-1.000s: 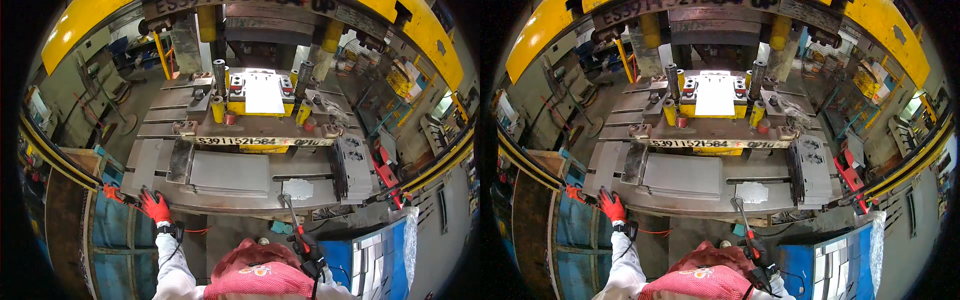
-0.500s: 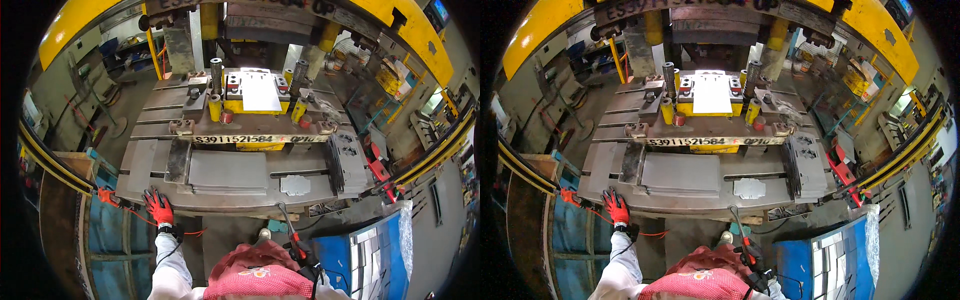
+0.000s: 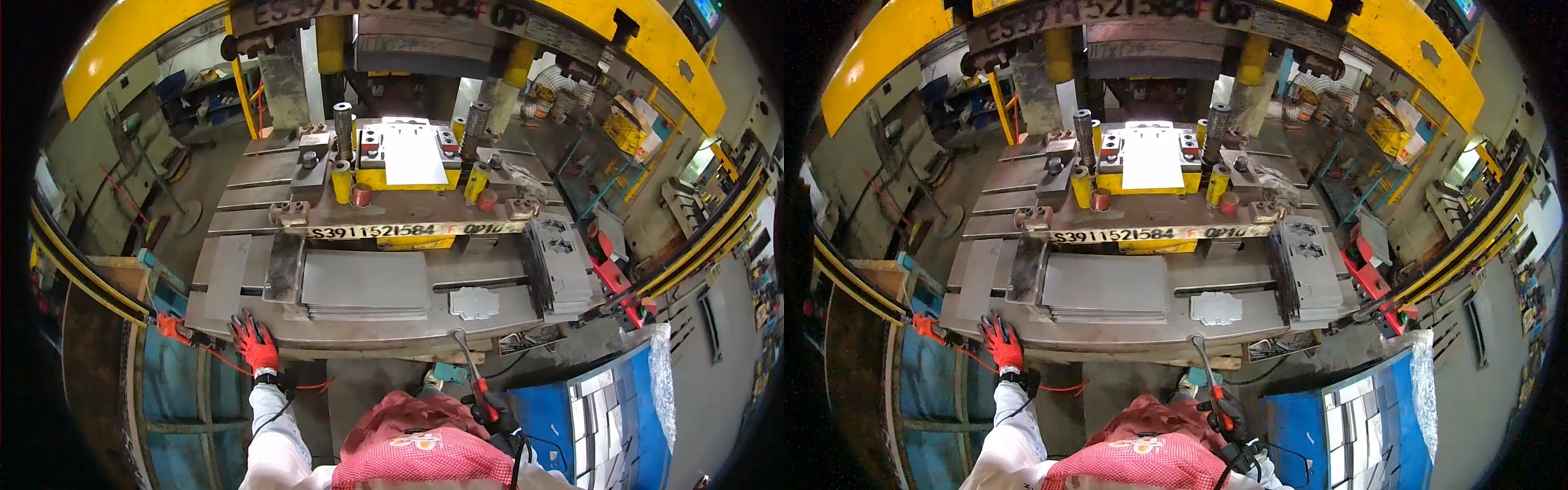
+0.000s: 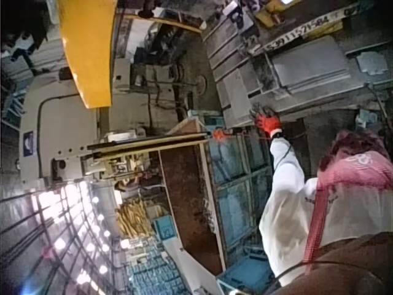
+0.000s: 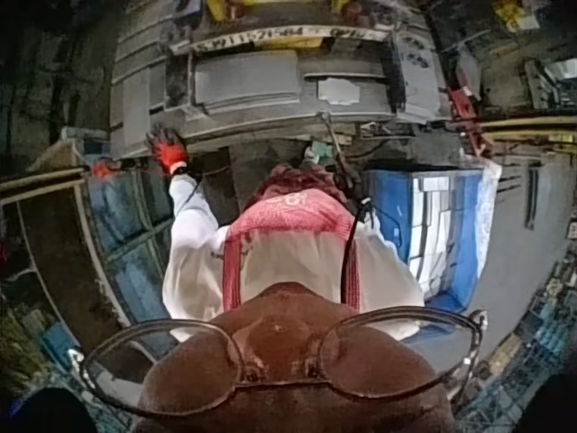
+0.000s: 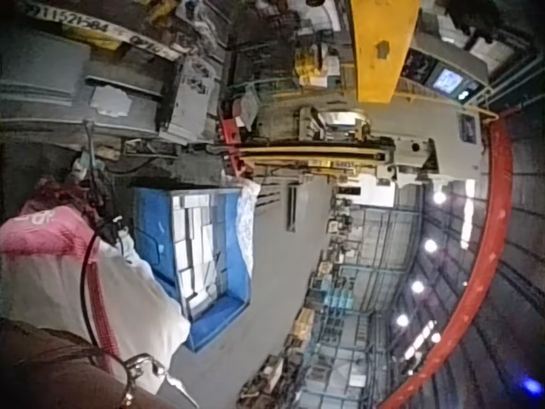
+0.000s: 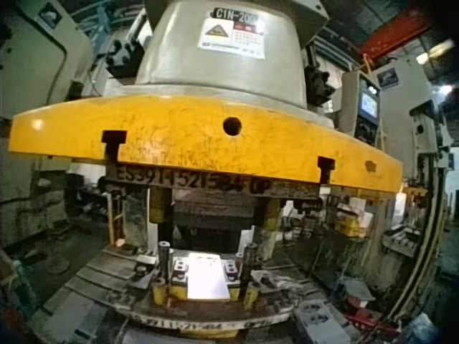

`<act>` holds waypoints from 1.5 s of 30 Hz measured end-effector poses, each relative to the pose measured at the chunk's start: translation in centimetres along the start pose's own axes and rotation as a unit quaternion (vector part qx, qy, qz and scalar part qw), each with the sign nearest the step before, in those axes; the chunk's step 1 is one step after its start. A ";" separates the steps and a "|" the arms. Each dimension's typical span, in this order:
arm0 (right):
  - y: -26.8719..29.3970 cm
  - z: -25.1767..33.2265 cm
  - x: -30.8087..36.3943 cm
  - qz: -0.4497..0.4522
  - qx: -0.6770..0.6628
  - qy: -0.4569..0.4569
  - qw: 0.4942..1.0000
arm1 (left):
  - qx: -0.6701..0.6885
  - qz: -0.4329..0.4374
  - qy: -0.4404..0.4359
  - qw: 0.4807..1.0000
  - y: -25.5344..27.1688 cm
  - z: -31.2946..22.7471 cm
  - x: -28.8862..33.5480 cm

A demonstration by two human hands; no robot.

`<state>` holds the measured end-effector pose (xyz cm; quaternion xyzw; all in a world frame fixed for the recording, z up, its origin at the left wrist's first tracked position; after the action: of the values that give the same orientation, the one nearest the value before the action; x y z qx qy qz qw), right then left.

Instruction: Operating an industrial metal stamping press to stamp patterns into sheet metal.

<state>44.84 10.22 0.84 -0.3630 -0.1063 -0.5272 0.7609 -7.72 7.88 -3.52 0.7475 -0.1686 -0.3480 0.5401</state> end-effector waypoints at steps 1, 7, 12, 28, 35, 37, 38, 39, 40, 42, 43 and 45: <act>0.1 0.0 -0.1 0.003 -0.001 -0.001 1.000 | -0.001 -0.004 -0.003 1.000 0.0 0.0 0.0; 0.2 0.4 -0.4 0.019 0.003 -0.011 1.000 | -0.010 -0.015 -0.033 0.999 -0.4 0.6 0.1; 0.1 0.2 -0.5 0.023 0.001 -0.016 1.000 | -0.008 -0.023 -0.037 0.999 -0.1 0.0 -0.1; -1.4 0.2 0.5 0.047 0.023 -0.006 0.999 | 0.002 0.008 -0.022 1.000 0.2 0.0 -0.1; -1.5 2.1 0.7 0.078 0.088 -0.012 0.993 | 0.007 0.011 -0.004 1.000 0.7 -0.5 0.0; -1.5 3.6 -0.1 0.101 0.103 -0.014 0.989 | -0.030 -0.006 -0.028 0.999 -0.7 0.9 0.1; -2.3 5.0 -0.5 0.114 0.103 -0.014 0.988 | -0.045 -0.017 -0.042 0.998 -0.7 0.6 -0.2; -3.3 6.3 -0.1 0.129 0.075 0.006 0.989 | -0.064 0.006 -0.031 0.997 -0.7 0.5 0.1; -4.4 8.1 -0.1 0.121 0.131 0.009 0.984 | -0.066 0.011 -0.029 0.997 -0.6 0.5 0.2; -6.1 11.9 -1.0 0.104 0.242 0.025 0.964 | -0.066 0.016 -0.027 0.997 -0.6 0.3 0.0; -7.1 13.7 -2.1 0.094 0.265 0.056 0.958 | -0.053 0.017 -0.021 0.998 -0.5 0.3 0.1; -8.7 17.6 -4.9 0.093 0.299 0.101 0.944 | -0.047 0.034 -0.016 0.998 -0.1 -0.1 -0.2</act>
<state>38.98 23.92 14.62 -0.0716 -0.1479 -0.4321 0.8867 -7.80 8.09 -3.51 0.7096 -0.1858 -0.3490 0.5832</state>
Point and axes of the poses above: each hand's wrist, its own x-axis away from the middle knuckle, its own y-axis out of the back of the hand, z = x × y, the point moved 2 cm from there along -x, towards the middle knuckle, and after that the axes turned 9 degrees about -y, right-handed, at the moved point
